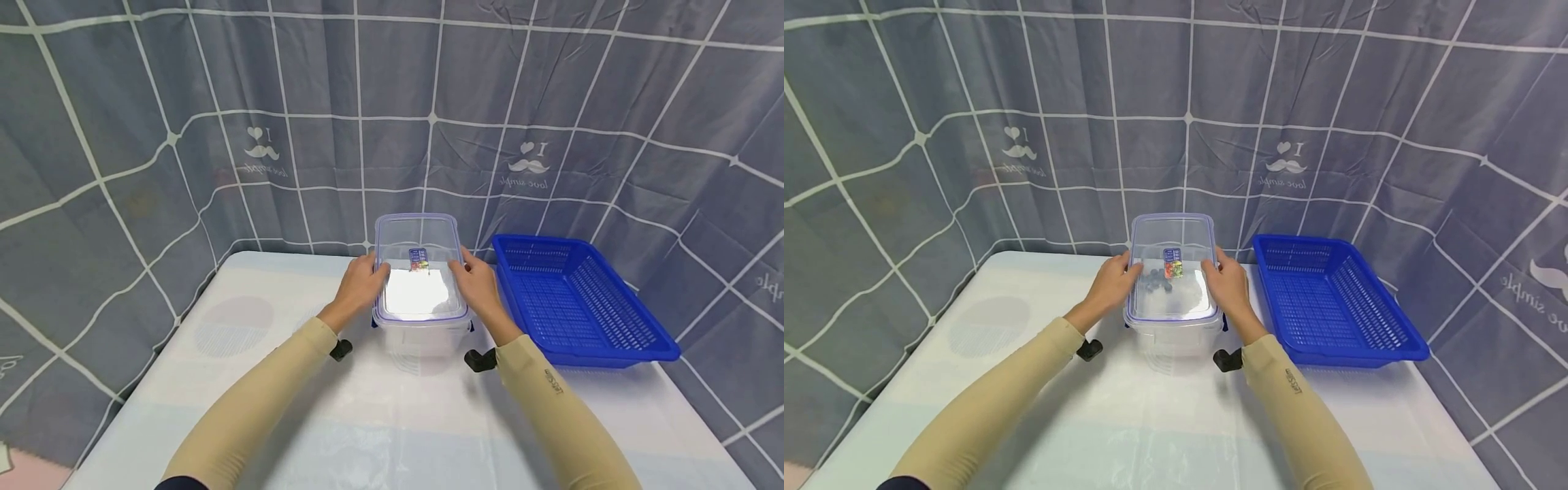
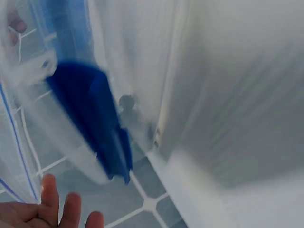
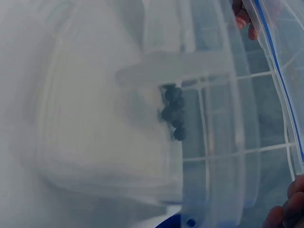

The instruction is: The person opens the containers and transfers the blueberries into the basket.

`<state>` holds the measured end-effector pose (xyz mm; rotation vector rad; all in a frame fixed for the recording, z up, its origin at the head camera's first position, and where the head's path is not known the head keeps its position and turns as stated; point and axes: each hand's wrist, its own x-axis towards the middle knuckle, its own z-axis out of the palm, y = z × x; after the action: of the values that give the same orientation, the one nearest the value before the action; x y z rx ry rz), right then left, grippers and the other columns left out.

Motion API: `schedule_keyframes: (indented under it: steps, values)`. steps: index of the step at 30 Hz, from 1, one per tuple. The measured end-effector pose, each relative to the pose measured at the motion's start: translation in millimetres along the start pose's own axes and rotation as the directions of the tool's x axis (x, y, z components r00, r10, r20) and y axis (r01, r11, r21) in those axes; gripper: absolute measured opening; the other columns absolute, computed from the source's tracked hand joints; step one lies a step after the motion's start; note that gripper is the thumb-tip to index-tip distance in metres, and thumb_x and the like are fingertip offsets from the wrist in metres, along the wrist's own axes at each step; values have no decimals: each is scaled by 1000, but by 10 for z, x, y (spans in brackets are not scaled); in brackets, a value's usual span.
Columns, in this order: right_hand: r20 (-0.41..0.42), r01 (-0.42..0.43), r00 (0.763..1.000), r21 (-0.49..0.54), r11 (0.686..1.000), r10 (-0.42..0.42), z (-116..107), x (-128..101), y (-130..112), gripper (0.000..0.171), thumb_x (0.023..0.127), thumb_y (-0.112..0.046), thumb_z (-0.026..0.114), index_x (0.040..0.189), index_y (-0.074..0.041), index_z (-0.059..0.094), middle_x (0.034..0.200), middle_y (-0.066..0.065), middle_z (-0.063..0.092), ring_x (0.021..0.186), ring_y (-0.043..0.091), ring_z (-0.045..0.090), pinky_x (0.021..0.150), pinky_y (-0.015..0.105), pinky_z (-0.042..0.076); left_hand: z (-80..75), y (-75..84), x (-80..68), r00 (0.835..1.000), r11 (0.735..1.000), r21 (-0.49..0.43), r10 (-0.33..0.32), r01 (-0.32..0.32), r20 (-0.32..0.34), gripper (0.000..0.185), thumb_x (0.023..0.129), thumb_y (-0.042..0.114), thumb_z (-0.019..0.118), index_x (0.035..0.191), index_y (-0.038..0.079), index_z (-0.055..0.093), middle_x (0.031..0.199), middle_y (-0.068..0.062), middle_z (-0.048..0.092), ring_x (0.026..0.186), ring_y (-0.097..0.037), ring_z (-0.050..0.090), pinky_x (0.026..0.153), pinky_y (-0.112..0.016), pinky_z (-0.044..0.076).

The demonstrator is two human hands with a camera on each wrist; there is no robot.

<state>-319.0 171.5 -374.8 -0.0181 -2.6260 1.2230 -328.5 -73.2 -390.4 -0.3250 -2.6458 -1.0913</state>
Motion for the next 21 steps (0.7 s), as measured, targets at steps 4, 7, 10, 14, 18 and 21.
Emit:
schedule_keyframes:
  steps: [4,7,10,14,18,21]
  values:
    - [49,-4,999,-1,1000,4,25,18,-127,62,101,-45,51,155,-17,41,128,18,64,106,30,60,83,42,47,-174,-21,-3,1000,1000,23,-4,3,30,41,103,32,46,127,3,61,103,-18,66,97,-33,61,88,-49,48]
    - [72,-6,997,-21,1000,7,73,48,-202,63,100,-44,50,155,-13,41,131,18,64,99,28,61,77,40,48,-306,-38,-8,997,999,37,-27,24,70,44,104,34,45,129,2,61,109,-19,67,99,-32,61,90,-49,49]
    - [105,-16,994,-39,999,20,137,80,-287,63,100,-43,50,155,-13,41,119,18,67,70,22,51,61,34,41,-445,-72,-9,992,997,60,-54,48,111,51,104,37,42,137,0,57,123,-21,66,111,-34,62,98,-50,48]
    - [147,-9,989,-57,998,17,233,123,-421,63,99,-44,50,154,-14,42,98,17,66,54,13,34,54,30,32,-636,-141,-8,983,990,116,-103,86,152,57,104,41,38,142,1,53,136,-21,61,122,-35,59,104,-52,45]
    - [166,25,986,-77,997,-12,343,175,-553,64,98,-45,50,153,-13,45,85,19,64,48,13,29,53,30,32,-817,-219,-11,972,977,177,-149,117,181,59,103,43,35,144,4,52,141,-19,58,128,-37,57,105,-54,45]
    - [172,50,985,-103,993,-32,418,201,-654,63,97,-45,50,151,-13,48,107,19,71,49,14,31,53,30,33,-936,-280,-18,967,971,206,-164,124,194,60,103,44,35,146,4,51,142,-19,57,129,-38,56,104,-55,45]
